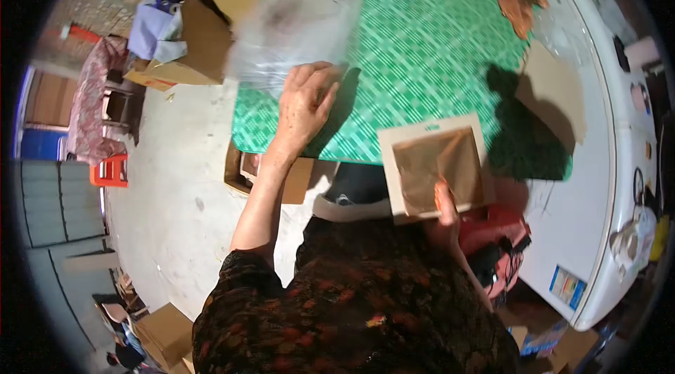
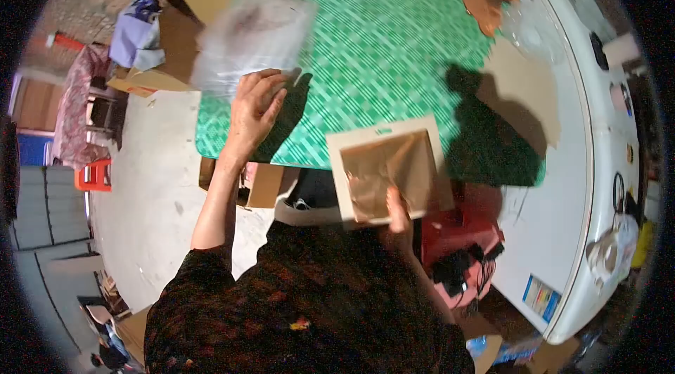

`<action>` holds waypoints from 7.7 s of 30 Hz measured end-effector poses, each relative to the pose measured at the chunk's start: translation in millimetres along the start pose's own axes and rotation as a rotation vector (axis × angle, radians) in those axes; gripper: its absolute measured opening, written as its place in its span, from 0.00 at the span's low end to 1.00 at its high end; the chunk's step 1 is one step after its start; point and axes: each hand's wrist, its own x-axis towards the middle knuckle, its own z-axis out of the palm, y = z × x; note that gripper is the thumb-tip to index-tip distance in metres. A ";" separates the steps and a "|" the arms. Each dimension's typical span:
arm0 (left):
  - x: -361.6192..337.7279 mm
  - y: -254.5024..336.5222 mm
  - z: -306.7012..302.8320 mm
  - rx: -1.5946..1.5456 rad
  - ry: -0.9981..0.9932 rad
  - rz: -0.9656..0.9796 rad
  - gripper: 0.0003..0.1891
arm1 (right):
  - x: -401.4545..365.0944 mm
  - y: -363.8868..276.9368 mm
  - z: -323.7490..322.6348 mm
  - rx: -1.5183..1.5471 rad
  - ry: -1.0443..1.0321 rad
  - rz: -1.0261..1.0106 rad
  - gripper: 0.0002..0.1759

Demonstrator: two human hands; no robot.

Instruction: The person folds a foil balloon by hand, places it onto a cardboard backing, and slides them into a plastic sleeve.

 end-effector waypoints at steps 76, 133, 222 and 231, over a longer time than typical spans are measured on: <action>6.7 75.5 80.0 -0.099 -0.190 0.419 0.09 | -64.7 -33.3 -94.9 -1.056 0.297 -0.763 0.41; -24.0 131.0 57.2 0.307 -0.234 0.156 0.22 | -30.8 -112.6 -22.9 -0.056 0.233 -0.348 0.27; -26.1 121.8 60.4 -0.427 -0.401 -0.015 0.19 | -32.2 -101.7 -35.9 -0.603 0.116 -0.506 0.20; -30.7 126.7 61.8 -0.317 -0.404 0.059 0.34 | -8.1 -80.6 -50.2 -0.321 0.106 -0.403 0.20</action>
